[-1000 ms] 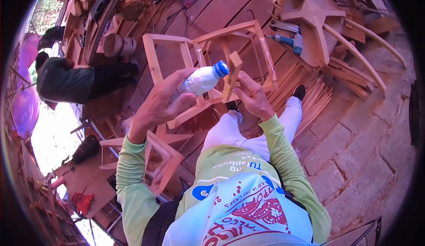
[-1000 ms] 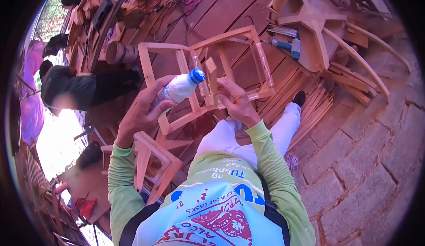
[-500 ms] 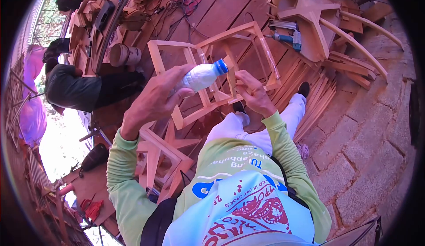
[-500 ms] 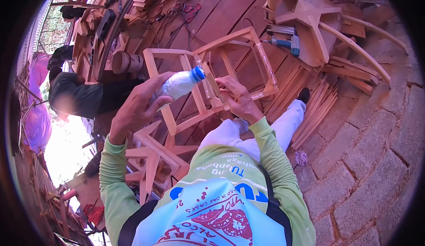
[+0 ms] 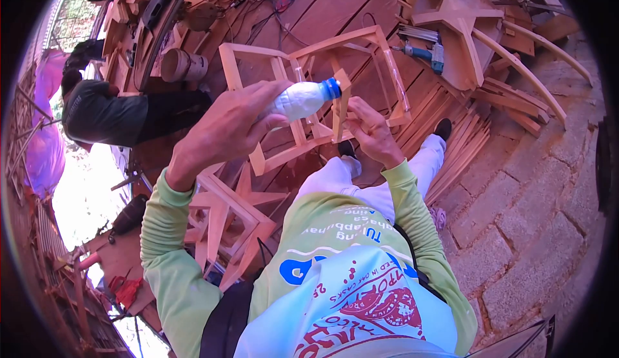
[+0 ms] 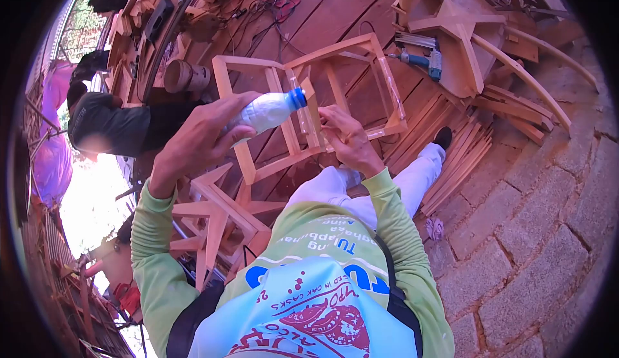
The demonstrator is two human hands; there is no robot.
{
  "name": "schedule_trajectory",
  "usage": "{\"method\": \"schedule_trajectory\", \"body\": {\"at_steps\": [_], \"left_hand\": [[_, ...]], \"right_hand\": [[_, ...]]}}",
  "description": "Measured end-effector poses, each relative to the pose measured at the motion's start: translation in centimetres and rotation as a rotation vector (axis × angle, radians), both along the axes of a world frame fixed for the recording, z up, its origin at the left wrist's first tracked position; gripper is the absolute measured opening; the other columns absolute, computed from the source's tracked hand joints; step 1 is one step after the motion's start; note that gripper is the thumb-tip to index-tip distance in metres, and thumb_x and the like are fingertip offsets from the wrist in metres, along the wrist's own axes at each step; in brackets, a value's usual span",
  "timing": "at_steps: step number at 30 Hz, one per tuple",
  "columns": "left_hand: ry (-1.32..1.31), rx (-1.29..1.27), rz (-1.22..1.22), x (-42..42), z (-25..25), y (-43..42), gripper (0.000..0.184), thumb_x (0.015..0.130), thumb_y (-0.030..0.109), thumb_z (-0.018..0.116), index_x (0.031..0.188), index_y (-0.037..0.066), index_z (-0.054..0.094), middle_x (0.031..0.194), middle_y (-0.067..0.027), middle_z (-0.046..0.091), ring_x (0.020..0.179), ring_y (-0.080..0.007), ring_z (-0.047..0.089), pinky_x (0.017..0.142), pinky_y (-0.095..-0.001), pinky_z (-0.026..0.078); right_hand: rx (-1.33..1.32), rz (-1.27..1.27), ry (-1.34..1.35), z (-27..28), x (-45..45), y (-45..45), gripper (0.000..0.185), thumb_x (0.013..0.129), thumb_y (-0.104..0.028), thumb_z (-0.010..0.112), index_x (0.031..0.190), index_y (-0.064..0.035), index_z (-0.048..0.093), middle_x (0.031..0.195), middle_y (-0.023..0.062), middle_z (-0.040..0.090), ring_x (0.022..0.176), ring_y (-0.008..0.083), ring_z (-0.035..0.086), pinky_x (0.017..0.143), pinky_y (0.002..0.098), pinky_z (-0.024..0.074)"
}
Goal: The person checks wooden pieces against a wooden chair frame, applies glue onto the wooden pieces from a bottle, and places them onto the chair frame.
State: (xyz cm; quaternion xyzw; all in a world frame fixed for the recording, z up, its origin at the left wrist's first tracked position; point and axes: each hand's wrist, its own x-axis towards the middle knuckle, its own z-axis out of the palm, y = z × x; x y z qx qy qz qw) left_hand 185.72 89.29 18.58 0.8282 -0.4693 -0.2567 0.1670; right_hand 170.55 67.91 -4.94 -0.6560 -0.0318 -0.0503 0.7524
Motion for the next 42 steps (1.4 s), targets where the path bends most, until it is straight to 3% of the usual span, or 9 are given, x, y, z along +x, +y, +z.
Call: {"method": "schedule_trajectory", "body": {"at_steps": [4,8,12,27,32,42], "left_hand": [[-0.034,0.029,-0.031,-0.3,0.2,-0.1,0.051,0.102,0.027,0.067,0.144,0.002,0.053,0.116,-0.0229,0.068,0.101,-0.0461,0.067,0.085,-0.0495,0.054],[-0.095,0.039,-0.077,-0.7,-0.8,0.2,0.049,0.100,0.026,0.069,0.139,0.001,0.054,0.110,-0.0215,0.068,0.097,-0.0460,0.067,0.082,-0.0514,0.053],[-0.048,0.139,-0.097,-0.9,-0.6,-0.1,0.045,0.099,0.024,0.070,0.135,0.002,0.055,0.105,-0.0202,0.066,0.094,-0.0447,0.067,0.079,-0.0523,0.052],[-0.065,0.149,-0.115,-1.8,-1.6,1.2,0.038,0.096,0.022,0.073,0.124,0.002,0.056,0.096,-0.0185,0.066,0.088,-0.0433,0.068,0.076,-0.0527,0.052],[-0.064,0.154,-0.109,-2.1,-1.7,1.4,0.036,0.097,0.021,0.073,0.122,0.002,0.056,0.096,-0.0182,0.066,0.088,-0.0432,0.068,0.075,-0.0524,0.052],[-0.057,0.216,-0.098,-2.7,-2.0,1.8,0.039,0.098,0.020,0.072,0.130,0.004,0.057,0.097,-0.0177,0.066,0.087,-0.0416,0.068,0.075,-0.0516,0.052]], "right_hand": [[-0.114,0.000,-0.036,-0.2,-0.1,0.0,0.048,0.094,0.015,0.060,0.141,0.0034,0.057,0.133,0.0116,0.060,0.121,0.0218,0.064,0.103,0.0288,0.0533],[0.027,-0.069,0.096,0.6,-0.9,0.4,0.039,0.095,0.014,0.061,0.134,0.0065,0.059,0.137,0.0113,0.058,0.125,0.0204,0.061,0.106,0.0296,0.0487],[-0.064,-0.026,0.082,2.1,-0.8,-0.2,0.036,0.097,0.010,0.061,0.132,0.0063,0.061,0.138,0.0129,0.061,0.129,0.0220,0.059,0.107,0.0286,0.0446],[0.226,-0.003,0.068,4.6,-0.4,0.3,0.043,0.102,0.010,0.056,0.144,0.0024,0.062,0.149,0.0137,0.060,0.137,0.0226,0.058,0.117,0.0344,0.0449],[0.135,-0.033,-0.008,5.7,-0.4,-0.2,0.045,0.103,0.010,0.056,0.147,0.0043,0.057,0.148,0.0156,0.062,0.137,0.0227,0.059,0.117,0.0356,0.0462],[0.243,-0.083,-0.032,6.6,-0.7,-0.6,0.048,0.102,0.011,0.057,0.150,0.0051,0.053,0.146,0.0182,0.062,0.137,0.0249,0.059,0.117,0.0371,0.0470]]}}
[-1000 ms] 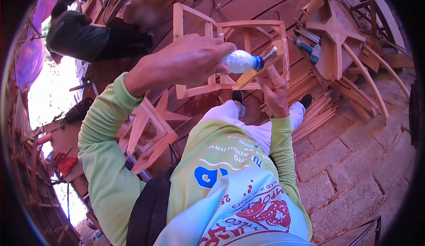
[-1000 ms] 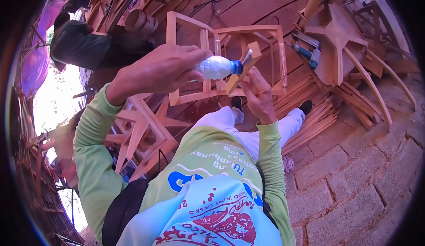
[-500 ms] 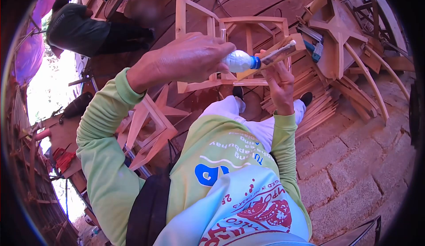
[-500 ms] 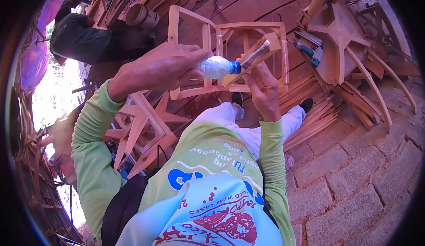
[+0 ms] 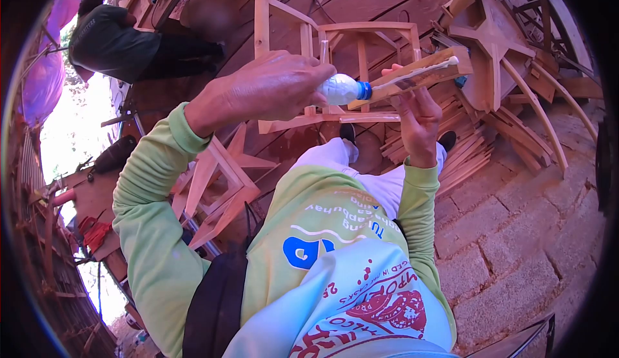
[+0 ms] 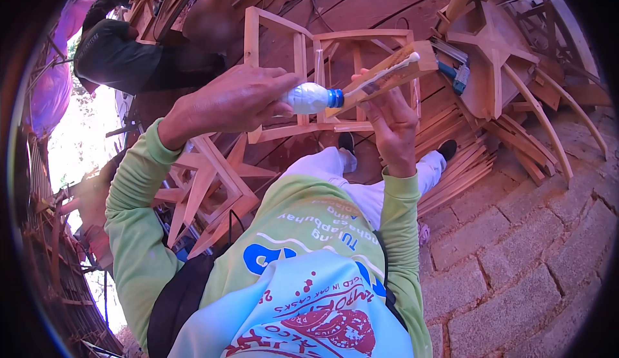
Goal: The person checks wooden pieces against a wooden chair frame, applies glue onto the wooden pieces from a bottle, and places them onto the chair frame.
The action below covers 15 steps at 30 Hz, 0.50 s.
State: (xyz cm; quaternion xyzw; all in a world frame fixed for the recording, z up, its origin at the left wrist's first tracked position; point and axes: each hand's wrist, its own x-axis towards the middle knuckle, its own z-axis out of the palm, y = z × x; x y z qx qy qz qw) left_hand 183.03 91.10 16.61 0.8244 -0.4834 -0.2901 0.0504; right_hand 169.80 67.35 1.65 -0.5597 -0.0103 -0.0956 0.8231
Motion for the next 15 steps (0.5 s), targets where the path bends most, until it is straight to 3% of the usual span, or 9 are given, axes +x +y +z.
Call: {"method": "schedule_trajectory", "body": {"at_steps": [9,12,15], "left_hand": [[0.045,0.022,0.045,-0.4,-0.8,0.4,0.040,0.099,0.023,0.070,0.132,0.004,0.057,0.099,-0.0180,0.067,0.089,-0.0421,0.067,0.076,-0.0519,0.051],[0.057,0.015,0.052,-0.4,-1.0,0.7,0.040,0.100,0.023,0.069,0.133,0.004,0.057,0.101,-0.0182,0.067,0.091,-0.0422,0.067,0.077,-0.0514,0.051],[0.084,-0.039,0.066,-0.5,-1.6,1.1,0.040,0.101,0.023,0.068,0.133,0.004,0.056,0.103,-0.0187,0.067,0.093,-0.0424,0.067,0.079,-0.0502,0.052]], "right_hand": [[0.023,-0.058,-0.063,-0.1,0.0,-1.1,0.047,0.105,0.002,0.061,0.151,0.0041,0.053,0.150,0.0208,0.059,0.136,0.0270,0.059,0.114,0.0391,0.0493],[0.132,-0.076,0.001,0.5,-0.2,-1.9,0.047,0.101,0.008,0.062,0.148,0.0027,0.057,0.147,0.0185,0.061,0.137,0.0292,0.060,0.115,0.0410,0.0493],[0.116,-0.082,-0.021,0.4,-0.2,-2.9,0.049,0.103,0.005,0.061,0.151,0.0033,0.053,0.147,0.0194,0.061,0.136,0.0297,0.060,0.115,0.0409,0.0500]]}}
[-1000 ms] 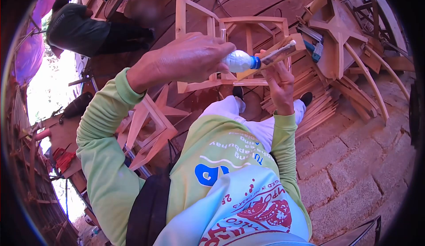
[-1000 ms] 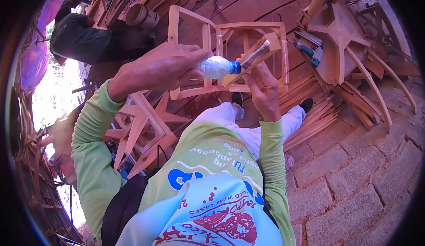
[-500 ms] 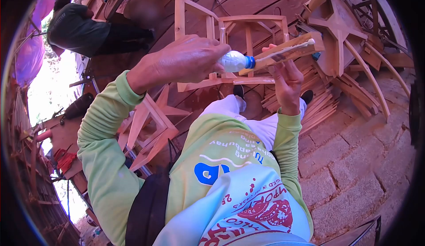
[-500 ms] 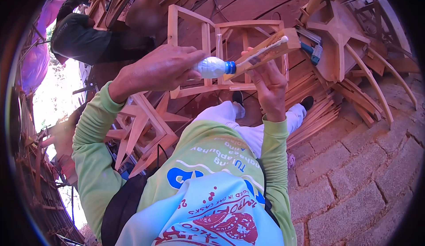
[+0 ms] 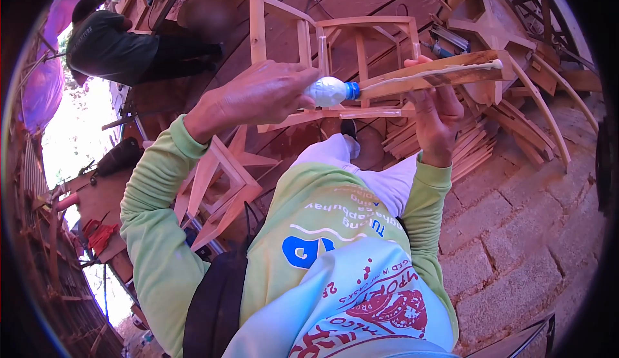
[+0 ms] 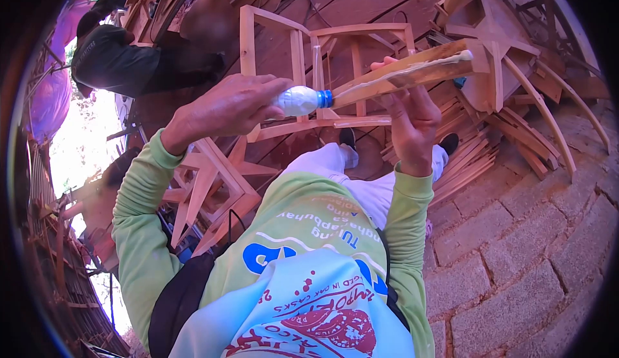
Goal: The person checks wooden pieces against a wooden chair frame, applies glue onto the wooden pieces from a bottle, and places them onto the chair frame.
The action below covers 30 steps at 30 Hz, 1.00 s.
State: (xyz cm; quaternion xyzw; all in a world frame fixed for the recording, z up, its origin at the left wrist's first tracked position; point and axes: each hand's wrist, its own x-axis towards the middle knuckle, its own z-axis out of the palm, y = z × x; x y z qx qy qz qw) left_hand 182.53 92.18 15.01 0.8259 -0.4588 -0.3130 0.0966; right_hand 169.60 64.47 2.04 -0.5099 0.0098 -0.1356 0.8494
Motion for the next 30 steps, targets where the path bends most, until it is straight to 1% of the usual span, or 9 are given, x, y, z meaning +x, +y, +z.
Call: {"method": "schedule_trajectory", "body": {"at_steps": [5,9,18,21,27,30], "left_hand": [[0.060,-0.132,0.049,0.1,-0.8,0.9,0.043,0.102,0.023,0.068,0.138,0.003,0.054,0.111,-0.0209,0.068,0.098,-0.0430,0.068,0.085,-0.0476,0.054],[0.081,-0.111,0.080,0.1,-1.1,1.4,0.048,0.102,0.022,0.068,0.143,0.002,0.052,0.117,-0.0226,0.069,0.103,-0.0430,0.068,0.089,-0.0464,0.054],[0.086,-0.073,0.091,0.2,-1.2,2.1,0.050,0.102,0.022,0.069,0.145,0.003,0.053,0.121,-0.0228,0.069,0.104,-0.0434,0.069,0.091,-0.0463,0.055],[0.096,-0.053,0.092,0.3,-1.2,1.9,0.050,0.102,0.022,0.069,0.145,0.003,0.052,0.121,-0.0228,0.069,0.104,-0.0436,0.069,0.091,-0.0464,0.055],[0.071,-0.051,0.084,0.2,-1.1,1.8,0.050,0.101,0.021,0.069,0.144,0.002,0.053,0.120,-0.0233,0.069,0.104,-0.0437,0.069,0.091,-0.0468,0.054],[0.061,-0.057,0.087,0.1,-1.0,1.7,0.049,0.101,0.021,0.069,0.144,0.002,0.053,0.121,-0.0235,0.069,0.104,-0.0437,0.069,0.091,-0.0467,0.054]], "right_hand": [[0.157,-0.028,0.000,-0.4,0.0,-0.8,0.050,0.107,-0.001,0.059,0.155,0.0048,0.047,0.146,0.0219,0.060,0.136,0.0291,0.060,0.113,0.0406,0.0519],[0.223,-0.063,-0.011,-0.7,-0.1,-1.0,0.050,0.107,-0.002,0.059,0.155,0.0042,0.047,0.146,0.0219,0.060,0.137,0.0289,0.059,0.112,0.0421,0.0549],[0.198,-0.047,-0.010,-0.6,0.0,-0.3,0.051,0.107,-0.002,0.059,0.156,0.0016,0.047,0.149,0.0219,0.058,0.138,0.0304,0.059,0.110,0.0448,0.0570],[0.203,-0.083,-0.019,-0.4,0.2,-0.1,0.052,0.107,-0.002,0.059,0.156,0.0016,0.046,0.149,0.0224,0.057,0.137,0.0306,0.059,0.110,0.0458,0.0572],[0.201,-0.048,-0.030,-0.7,0.0,-0.4,0.053,0.107,0.000,0.058,0.157,0.0019,0.044,0.149,0.0228,0.057,0.138,0.0311,0.058,0.110,0.0457,0.0568],[0.211,-0.084,-0.033,-0.7,0.1,0.0,0.051,0.107,-0.001,0.058,0.156,0.0019,0.045,0.148,0.0225,0.058,0.137,0.0306,0.059,0.110,0.0452,0.0568]]}}
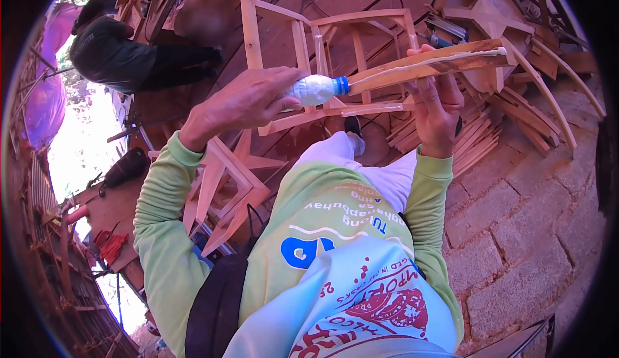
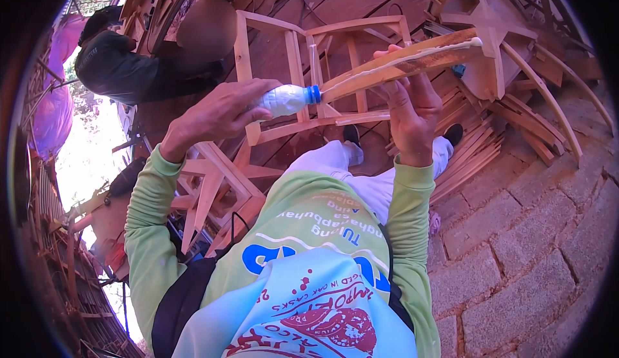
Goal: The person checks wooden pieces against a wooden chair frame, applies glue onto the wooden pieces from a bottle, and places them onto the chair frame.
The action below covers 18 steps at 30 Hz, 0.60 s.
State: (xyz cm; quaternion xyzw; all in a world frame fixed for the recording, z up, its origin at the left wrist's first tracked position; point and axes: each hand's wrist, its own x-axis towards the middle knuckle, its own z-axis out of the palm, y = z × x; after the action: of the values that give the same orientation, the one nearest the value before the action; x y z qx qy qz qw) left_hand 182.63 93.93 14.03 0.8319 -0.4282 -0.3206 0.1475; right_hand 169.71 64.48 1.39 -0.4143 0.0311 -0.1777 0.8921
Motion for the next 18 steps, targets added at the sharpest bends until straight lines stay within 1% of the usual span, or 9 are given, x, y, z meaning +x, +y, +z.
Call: {"method": "schedule_trajectory", "body": {"at_steps": [3,5,8,11,14,15,18], "left_hand": [[0.007,-0.022,0.017,-0.1,1.3,-0.6,0.050,0.101,0.021,0.069,0.145,0.002,0.054,0.121,-0.0233,0.069,0.104,-0.0437,0.068,0.091,-0.0465,0.054],[0.005,-0.047,0.017,-0.1,2.3,-1.1,0.050,0.101,0.021,0.070,0.145,0.002,0.054,0.120,-0.0230,0.069,0.103,-0.0432,0.068,0.092,-0.0461,0.054],[-0.006,-0.144,0.048,0.3,3.0,-0.9,0.054,0.100,0.020,0.071,0.147,0.002,0.052,0.118,-0.0224,0.068,0.102,-0.0399,0.068,0.094,-0.0441,0.053],[0.044,-0.220,0.140,0.2,3.4,-1.0,0.057,0.100,0.018,0.073,0.149,0.001,0.050,0.122,-0.0162,0.067,0.108,-0.0287,0.067,0.097,-0.0388,0.052],[0.183,-0.431,0.345,-0.9,0.9,-0.6,0.057,0.100,0.015,0.073,0.150,0.002,0.049,0.127,-0.0089,0.063,0.117,-0.0192,0.061,0.101,-0.0343,0.049],[0.248,-0.439,0.404,-1.3,0.5,-0.4,0.054,0.103,0.015,0.070,0.150,0.002,0.048,0.130,-0.0055,0.059,0.120,-0.0151,0.056,0.102,-0.0313,0.047],[0.316,-0.534,0.526,-2.3,-1.6,0.4,0.053,0.104,0.016,0.068,0.151,0.002,0.047,0.127,-0.0066,0.060,0.117,-0.0149,0.057,0.101,-0.0309,0.048]], "right_hand": [[-0.014,0.043,0.012,-1.3,0.3,0.1,0.050,0.107,-0.002,0.058,0.156,0.0019,0.047,0.146,0.0217,0.060,0.136,0.0296,0.060,0.108,0.0450,0.0577],[0.056,0.046,0.015,-2.2,0.4,0.2,0.048,0.108,-0.003,0.058,0.155,0.0017,0.048,0.145,0.0209,0.061,0.135,0.0290,0.061,0.108,0.0453,0.0582],[0.147,0.066,0.036,-2.6,0.5,0.5,0.047,0.108,-0.005,0.058,0.154,0.0013,0.049,0.145,0.0197,0.061,0.133,0.0282,0.062,0.107,0.0455,0.0587],[0.248,0.095,0.049,-3.2,0.6,0.0,0.047,0.108,-0.005,0.058,0.154,0.0004,0.048,0.145,0.0189,0.061,0.131,0.0279,0.063,0.106,0.0457,0.0588],[0.308,0.087,0.079,-4.2,0.6,-0.3,0.047,0.108,-0.005,0.058,0.154,-0.0005,0.048,0.146,0.0184,0.061,0.130,0.0281,0.064,0.107,0.0468,0.0583],[0.330,0.090,0.100,-4.7,0.5,-0.1,0.047,0.108,-0.005,0.058,0.153,-0.0007,0.048,0.146,0.0183,0.061,0.130,0.0283,0.064,0.107,0.0473,0.0582],[0.322,0.126,0.099,-5.9,0.7,-0.2,0.046,0.107,-0.005,0.058,0.152,-0.0010,0.050,0.146,0.0181,0.061,0.130,0.0292,0.065,0.108,0.0496,0.0572]]}}
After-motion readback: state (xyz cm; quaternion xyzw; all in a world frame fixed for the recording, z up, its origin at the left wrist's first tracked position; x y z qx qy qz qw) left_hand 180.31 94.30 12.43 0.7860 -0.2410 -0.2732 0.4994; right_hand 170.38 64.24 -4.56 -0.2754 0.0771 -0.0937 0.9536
